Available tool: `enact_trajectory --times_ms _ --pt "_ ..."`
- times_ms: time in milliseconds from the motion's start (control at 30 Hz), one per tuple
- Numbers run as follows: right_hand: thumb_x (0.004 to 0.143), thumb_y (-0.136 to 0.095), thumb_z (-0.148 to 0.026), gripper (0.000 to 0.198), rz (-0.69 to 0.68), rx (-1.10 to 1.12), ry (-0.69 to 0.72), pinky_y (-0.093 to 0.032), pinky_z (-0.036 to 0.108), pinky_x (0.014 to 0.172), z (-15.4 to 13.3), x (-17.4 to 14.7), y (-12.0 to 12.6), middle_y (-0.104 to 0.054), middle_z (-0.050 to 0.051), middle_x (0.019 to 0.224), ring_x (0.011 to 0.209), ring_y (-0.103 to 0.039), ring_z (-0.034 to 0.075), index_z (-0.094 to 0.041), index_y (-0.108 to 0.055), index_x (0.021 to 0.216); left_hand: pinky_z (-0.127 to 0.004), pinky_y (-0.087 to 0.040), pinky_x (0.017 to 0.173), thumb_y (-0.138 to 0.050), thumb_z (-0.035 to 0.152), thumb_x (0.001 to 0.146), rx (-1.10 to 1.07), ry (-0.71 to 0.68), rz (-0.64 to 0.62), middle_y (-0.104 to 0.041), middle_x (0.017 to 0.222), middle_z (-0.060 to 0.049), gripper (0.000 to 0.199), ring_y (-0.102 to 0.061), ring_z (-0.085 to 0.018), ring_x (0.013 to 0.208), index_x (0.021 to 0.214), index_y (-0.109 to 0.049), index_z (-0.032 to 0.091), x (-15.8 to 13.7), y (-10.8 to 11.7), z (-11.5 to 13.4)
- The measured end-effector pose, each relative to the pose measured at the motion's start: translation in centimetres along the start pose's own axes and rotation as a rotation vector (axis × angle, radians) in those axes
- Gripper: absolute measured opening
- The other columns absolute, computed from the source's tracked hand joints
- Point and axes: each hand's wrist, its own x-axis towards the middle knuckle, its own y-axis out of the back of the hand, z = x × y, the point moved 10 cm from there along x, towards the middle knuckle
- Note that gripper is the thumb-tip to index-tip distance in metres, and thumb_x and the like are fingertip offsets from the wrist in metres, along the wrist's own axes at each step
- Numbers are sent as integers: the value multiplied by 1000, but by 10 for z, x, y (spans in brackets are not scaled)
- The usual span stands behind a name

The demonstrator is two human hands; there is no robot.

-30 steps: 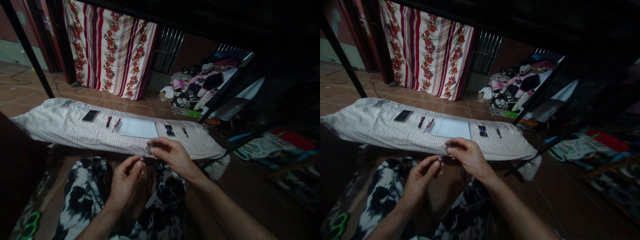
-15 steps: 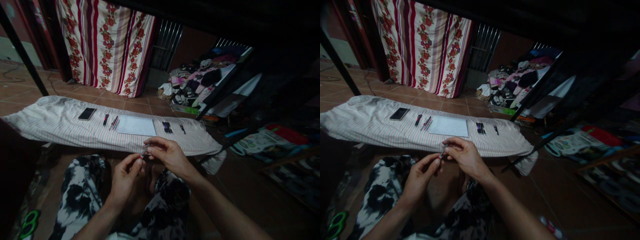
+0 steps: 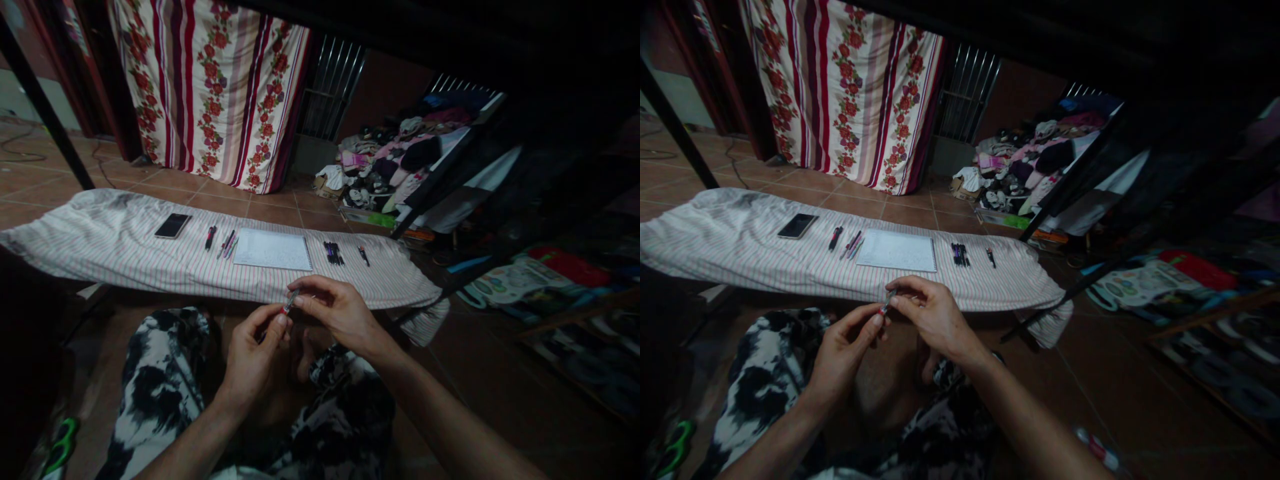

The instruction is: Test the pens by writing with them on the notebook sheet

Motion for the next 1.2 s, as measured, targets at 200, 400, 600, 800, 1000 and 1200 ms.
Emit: enact_trajectory --times_ms 200,400,600,800,1000,1200 --pt "71 -60 -20 15 -1 -78 -7 -48 24 66 0 -4 0 -64 1 77 69 -60 12 -17 -63 86 -22 -46 61 -61 28 71 2 -7 -1 -66 72 -3 20 -58 -13 64 84 -67 15 -1 -2 3" --pt "72 -60 -23 15 6 -91 -4 -48 24 67 4 -5 -1 -65 2 80 71 -60 12 -17 -63 86 -22 -46 63 -61 27 71 18 -25 7 -66 72 -2 18 -59 -13 66 84 -67 15 0 -1 3" --pt "71 -60 -23 15 25 -132 18 -47 24 64 6 -2 -3 -65 2 81 71 -58 12 -17 -64 84 -23 -47 64 -62 29 71 34 -45 26 -67 74 -3 20 -59 -14 68 84 -68 15 2 4 2" --pt "72 -60 -23 13 34 -171 46 -46 25 65 2 -2 -2 -64 3 81 73 -58 13 -18 -64 84 -23 -47 66 -61 29 72 35 -50 17 -67 77 -3 21 -60 -15 71 87 -67 16 3 5 0" --pt "71 -62 -25 15 43 -138 28 -47 25 64 6 -2 -1 -64 2 79 71 -58 13 -18 -64 83 -23 -47 66 -60 27 73 51 -47 8 -67 78 -4 19 -60 -14 71 86 -67 15 2 2 2" --pt "69 -64 -27 18 20 -33 -31 -48 25 67 13 -3 -3 -64 2 77 70 -60 13 -17 -63 84 -23 -47 66 -61 27 73 70 -61 3 -67 78 -4 19 -60 -14 70 86 -68 16 4 2 2"
